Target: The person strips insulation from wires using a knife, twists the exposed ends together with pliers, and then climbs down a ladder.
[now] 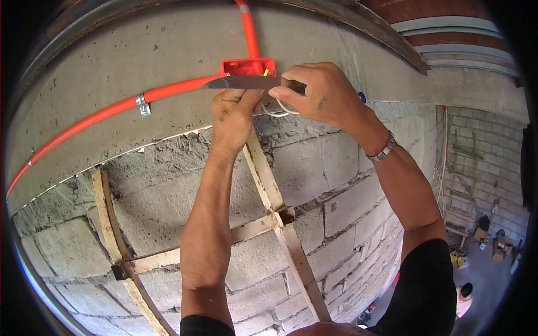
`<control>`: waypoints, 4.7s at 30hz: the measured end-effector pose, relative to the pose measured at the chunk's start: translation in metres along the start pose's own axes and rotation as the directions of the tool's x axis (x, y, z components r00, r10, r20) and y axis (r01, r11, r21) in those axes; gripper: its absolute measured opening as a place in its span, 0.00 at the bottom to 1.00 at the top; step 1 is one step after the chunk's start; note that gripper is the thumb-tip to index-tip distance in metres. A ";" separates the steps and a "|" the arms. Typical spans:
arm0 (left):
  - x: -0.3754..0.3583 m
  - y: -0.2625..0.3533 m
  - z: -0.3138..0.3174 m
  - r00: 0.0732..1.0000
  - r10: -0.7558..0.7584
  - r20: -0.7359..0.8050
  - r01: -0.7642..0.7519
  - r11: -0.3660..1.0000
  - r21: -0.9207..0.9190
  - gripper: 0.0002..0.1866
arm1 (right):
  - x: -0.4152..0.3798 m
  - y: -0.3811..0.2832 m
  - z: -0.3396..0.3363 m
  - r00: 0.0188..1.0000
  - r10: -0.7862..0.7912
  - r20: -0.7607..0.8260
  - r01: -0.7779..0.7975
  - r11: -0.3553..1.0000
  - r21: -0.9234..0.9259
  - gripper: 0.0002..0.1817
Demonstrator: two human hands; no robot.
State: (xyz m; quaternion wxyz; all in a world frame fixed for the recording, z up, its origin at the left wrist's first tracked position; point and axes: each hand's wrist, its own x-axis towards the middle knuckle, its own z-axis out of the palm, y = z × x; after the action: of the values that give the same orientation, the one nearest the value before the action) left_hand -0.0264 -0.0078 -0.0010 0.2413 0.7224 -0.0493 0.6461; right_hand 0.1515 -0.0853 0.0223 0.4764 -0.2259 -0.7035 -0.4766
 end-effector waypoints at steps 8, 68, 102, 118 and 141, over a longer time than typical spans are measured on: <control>0.002 0.008 0.000 0.997 0.019 0.069 -0.020 1.000 0.018 0.10 | -0.009 0.012 -0.006 0.997 -0.001 -0.083 -0.012 0.987 -0.159 0.18; -0.007 -0.005 -0.007 0.689 0.696 0.203 -0.552 0.323 0.768 0.06 | -0.031 -0.077 0.034 0.703 0.203 0.681 -0.189 -0.871 0.454 0.17; -0.016 -0.012 -0.006 0.822 0.549 0.149 -0.515 0.605 0.607 0.06 | 0.010 -0.046 -0.029 0.985 0.150 0.089 0.055 -0.751 0.657 0.10; -0.006 0.000 -0.025 0.902 0.250 0.352 -0.420 0.698 0.580 0.05 | -0.016 -0.052 -0.086 0.598 0.438 0.672 -0.281 0.899 -0.336 0.12; -0.007 0.016 -0.022 0.842 0.324 0.430 -0.538 0.479 0.693 0.01 | 0.012 -0.049 -0.034 0.443 0.265 0.856 -0.007 0.956 -0.292 0.07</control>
State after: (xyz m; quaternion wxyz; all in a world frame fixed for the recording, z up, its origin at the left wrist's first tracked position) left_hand -0.0540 -0.0144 -0.0020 -0.2843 0.7876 0.0321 0.5458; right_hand 0.1240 -0.1385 0.0140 0.0442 -0.5544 -0.7623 -0.3310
